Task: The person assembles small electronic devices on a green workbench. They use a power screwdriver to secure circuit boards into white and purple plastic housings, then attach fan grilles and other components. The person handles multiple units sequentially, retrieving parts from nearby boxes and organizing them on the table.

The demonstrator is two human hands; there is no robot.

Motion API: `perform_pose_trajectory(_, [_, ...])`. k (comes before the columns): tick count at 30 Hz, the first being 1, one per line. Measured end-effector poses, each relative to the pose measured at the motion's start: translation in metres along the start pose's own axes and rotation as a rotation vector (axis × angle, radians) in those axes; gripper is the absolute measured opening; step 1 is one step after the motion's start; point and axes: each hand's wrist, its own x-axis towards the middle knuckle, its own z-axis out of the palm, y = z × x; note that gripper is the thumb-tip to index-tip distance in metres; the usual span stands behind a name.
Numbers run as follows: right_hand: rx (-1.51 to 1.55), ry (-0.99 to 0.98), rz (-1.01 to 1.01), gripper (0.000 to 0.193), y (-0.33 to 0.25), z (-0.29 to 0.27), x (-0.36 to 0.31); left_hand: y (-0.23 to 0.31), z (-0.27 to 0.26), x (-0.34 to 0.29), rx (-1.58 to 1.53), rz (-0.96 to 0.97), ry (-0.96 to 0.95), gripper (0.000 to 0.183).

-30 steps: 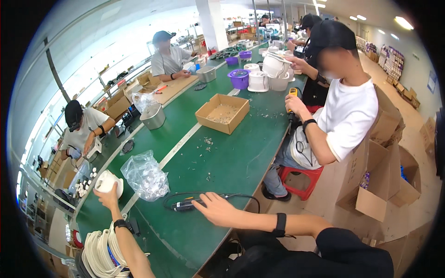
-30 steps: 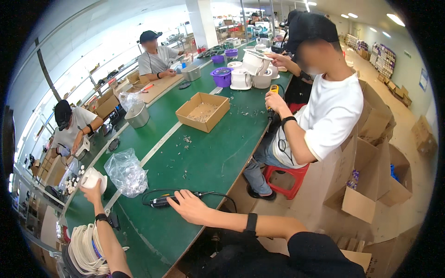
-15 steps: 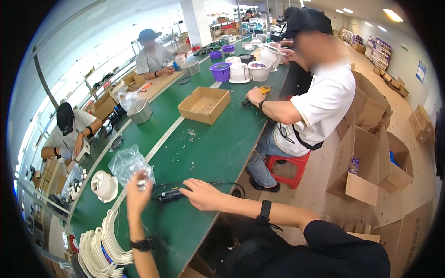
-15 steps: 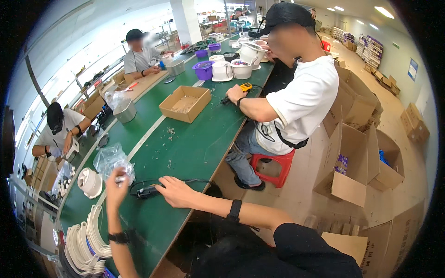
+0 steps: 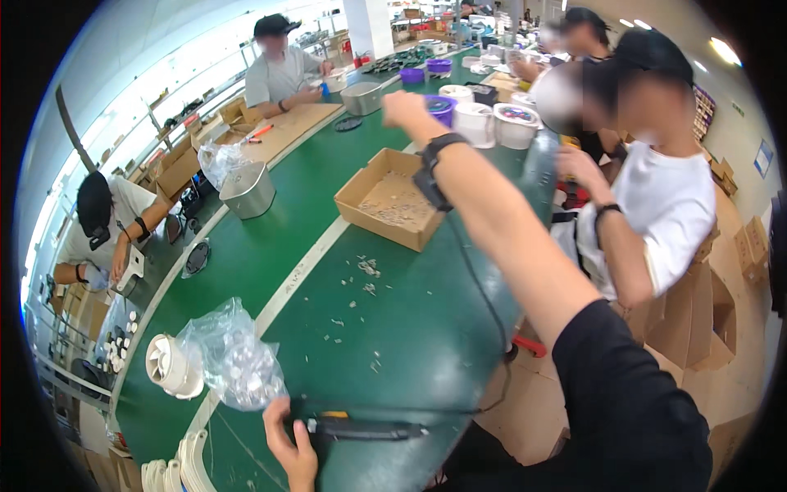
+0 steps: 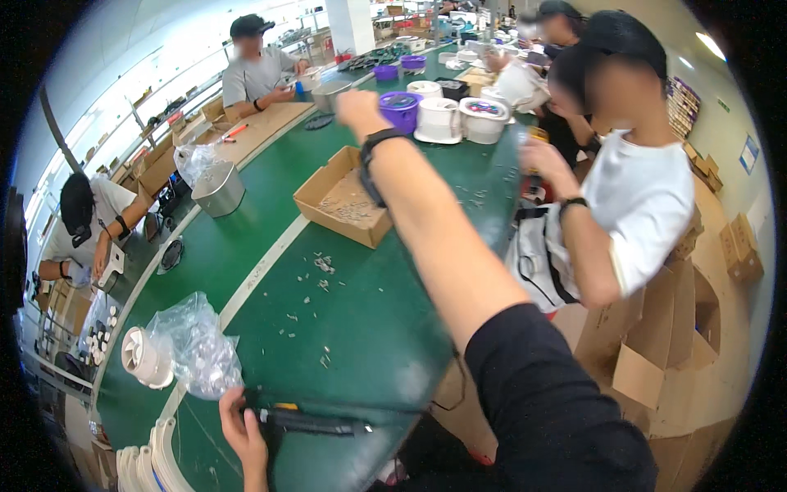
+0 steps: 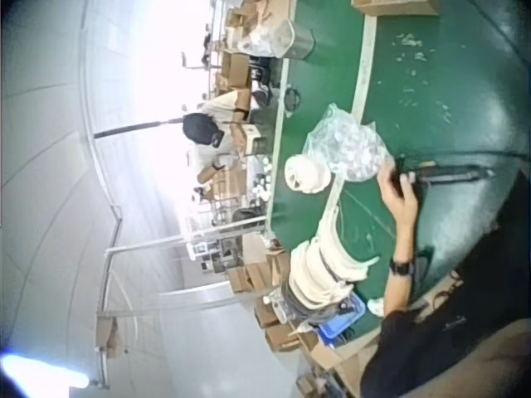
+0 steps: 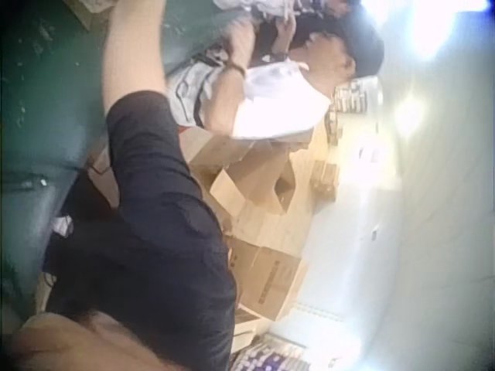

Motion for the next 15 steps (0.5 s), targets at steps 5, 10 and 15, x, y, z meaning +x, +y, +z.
perform_pose_trajectory(5, [-0.183, -0.018, -0.037, 0.036, 0.082, 0.113, 0.069, 0.007, -0.022, -0.01, -0.16, -0.248, -0.071, 0.034])
perform_pose_trajectory(10, [-0.217, -0.065, 0.082, 0.073, 0.15, 0.143, 0.113, 0.013, -0.024, 0.003, -0.073, -0.237, -0.153, 0.037])
perform_pose_trajectory(15, [-0.032, 0.066, -0.193, 0.042, 0.152, 0.149, 0.118, 0.02, -0.021, 0.02, 0.017, -0.19, -0.152, 0.037])
